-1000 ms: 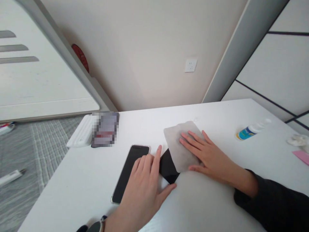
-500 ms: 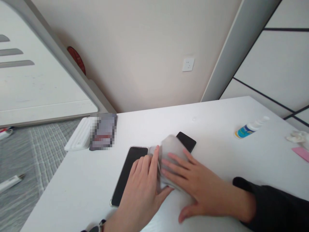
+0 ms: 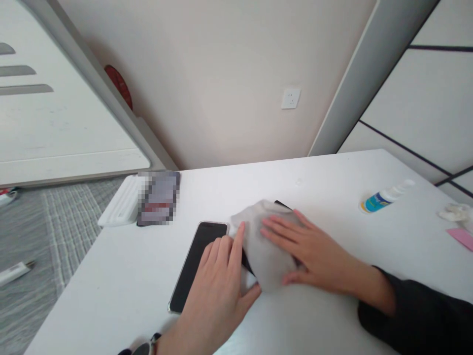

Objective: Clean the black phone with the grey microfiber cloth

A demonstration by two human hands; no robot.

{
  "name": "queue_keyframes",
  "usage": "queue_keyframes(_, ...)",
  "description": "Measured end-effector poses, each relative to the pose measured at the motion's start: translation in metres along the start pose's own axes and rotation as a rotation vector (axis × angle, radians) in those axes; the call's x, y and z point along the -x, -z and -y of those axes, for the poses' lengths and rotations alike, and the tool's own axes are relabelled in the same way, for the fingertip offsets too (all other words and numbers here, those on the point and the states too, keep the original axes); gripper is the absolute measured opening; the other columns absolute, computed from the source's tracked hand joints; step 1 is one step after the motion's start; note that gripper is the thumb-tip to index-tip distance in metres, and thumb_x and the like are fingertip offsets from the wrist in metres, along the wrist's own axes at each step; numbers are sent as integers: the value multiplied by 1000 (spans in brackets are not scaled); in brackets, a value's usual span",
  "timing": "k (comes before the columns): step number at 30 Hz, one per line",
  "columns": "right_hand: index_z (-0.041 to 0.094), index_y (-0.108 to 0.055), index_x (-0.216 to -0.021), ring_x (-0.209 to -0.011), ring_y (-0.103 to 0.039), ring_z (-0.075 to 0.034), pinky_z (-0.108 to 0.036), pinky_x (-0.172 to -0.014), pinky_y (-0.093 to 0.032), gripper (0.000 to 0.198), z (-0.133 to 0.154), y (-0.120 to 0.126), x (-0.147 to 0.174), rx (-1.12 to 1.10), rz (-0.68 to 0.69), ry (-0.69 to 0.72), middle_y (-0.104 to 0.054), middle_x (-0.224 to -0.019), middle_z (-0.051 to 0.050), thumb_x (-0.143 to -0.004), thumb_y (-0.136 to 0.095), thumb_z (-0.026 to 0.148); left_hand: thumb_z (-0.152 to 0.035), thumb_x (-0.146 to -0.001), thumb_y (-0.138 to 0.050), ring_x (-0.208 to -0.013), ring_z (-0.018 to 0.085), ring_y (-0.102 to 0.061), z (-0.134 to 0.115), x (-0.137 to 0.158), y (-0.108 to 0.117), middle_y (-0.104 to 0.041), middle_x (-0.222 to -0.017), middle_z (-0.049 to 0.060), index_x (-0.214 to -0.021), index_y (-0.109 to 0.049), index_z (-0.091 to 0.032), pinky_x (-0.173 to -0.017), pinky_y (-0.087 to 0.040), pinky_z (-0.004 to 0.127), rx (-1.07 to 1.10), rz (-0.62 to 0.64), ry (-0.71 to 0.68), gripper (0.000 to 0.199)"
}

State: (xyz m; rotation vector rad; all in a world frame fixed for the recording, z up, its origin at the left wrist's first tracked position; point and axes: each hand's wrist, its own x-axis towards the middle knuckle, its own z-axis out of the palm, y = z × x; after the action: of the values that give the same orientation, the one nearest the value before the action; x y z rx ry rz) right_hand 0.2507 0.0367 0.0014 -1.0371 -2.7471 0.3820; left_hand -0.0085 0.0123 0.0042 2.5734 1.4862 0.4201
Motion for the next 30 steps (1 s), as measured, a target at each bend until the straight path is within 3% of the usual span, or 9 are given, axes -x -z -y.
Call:
queue_keyframes(3,20,-21,-165,-158,-19,-34,-62,-127,-8,98,-3,0,0,47,-71,-94,-26,-169,-12,-92,-49,79,-54,-85,-75,-105,32,-54,1,0,-1,-55,-114,10,-164,-3,-19,-94,-52,53,15,-8,6,112)
queue_keyframes(7,19,-13,-166,-159,-18,-26,-53,-130,-2,102,9,-2,-5,-100,64,165,-24,-170,-8,-92,-43,82,-43,-79,-82,-106,32,-54,2,0,-2,-54,-115,10,-164,1,-20,-96,-51,53,11,9,-3,121)
queue_keyframes(10,23,-20,-165,-157,-26,-29,-60,-128,-6,93,4,-1,-7,-43,-3,13,-27,-169,-10,-94,-45,78,-49,-82,-78,-104,33,-55,1,0,-1,-54,-113,10,-164,0,-20,-94,-52,54,3,-10,8,117)
queue_keyframes(13,18,-23,-164,-157,-21,-36,-65,-126,-8,99,3,1,-6,17,-54,-120,-26,-169,-14,-91,-47,80,-54,-85,-75,-103,33,-55,1,0,-1,-54,-112,10,-164,1,-20,-93,-52,54,1,-14,10,115)
queue_keyframes(18,22,-15,-166,-158,-22,-26,-52,-131,-4,99,10,2,-4,-117,101,148,-27,-169,-7,-92,-45,81,-27,-73,-82,-107,33,-53,0,0,1,-54,-117,10,-164,5,-20,-97,-51,53,23,13,-8,126)
queue_keyframes(21,25,-21,-165,-157,-24,-31,-62,-127,-8,90,-4,4,0,5,9,-48,-26,-170,-9,-95,-45,77,-45,-81,-79,-104,33,-53,0,-1,0,-53,-113,10,-164,2,-20,-94,-51,54,14,4,15,118)
queue_keyframes(23,22,-21,-165,-157,-21,-36,-66,-125,-11,97,-7,4,2,42,-37,-117,-25,-170,-13,-92,-48,79,-55,-85,-74,-103,32,-53,0,-1,0,-53,-112,10,-164,0,-21,-93,-52,54,13,1,21,113)
queue_keyframes(28,20,-16,-166,-157,-24,-27,-53,-131,-8,100,8,3,0,-123,83,172,-28,-169,-8,-92,-50,79,-39,-79,-82,-105,32,-53,1,0,1,-53,-114,11,-164,1,-20,-94,-52,53,13,17,-2,120)
queue_keyframes(30,23,-20,-165,-156,-29,-27,-56,-129,-10,93,2,4,-1,-68,37,84,-30,-168,-8,-94,-49,76,-42,-82,-79,-103,32,-54,2,0,0,-53,-112,10,-164,-2,-20,-93,-52,53,14,11,-2,115)
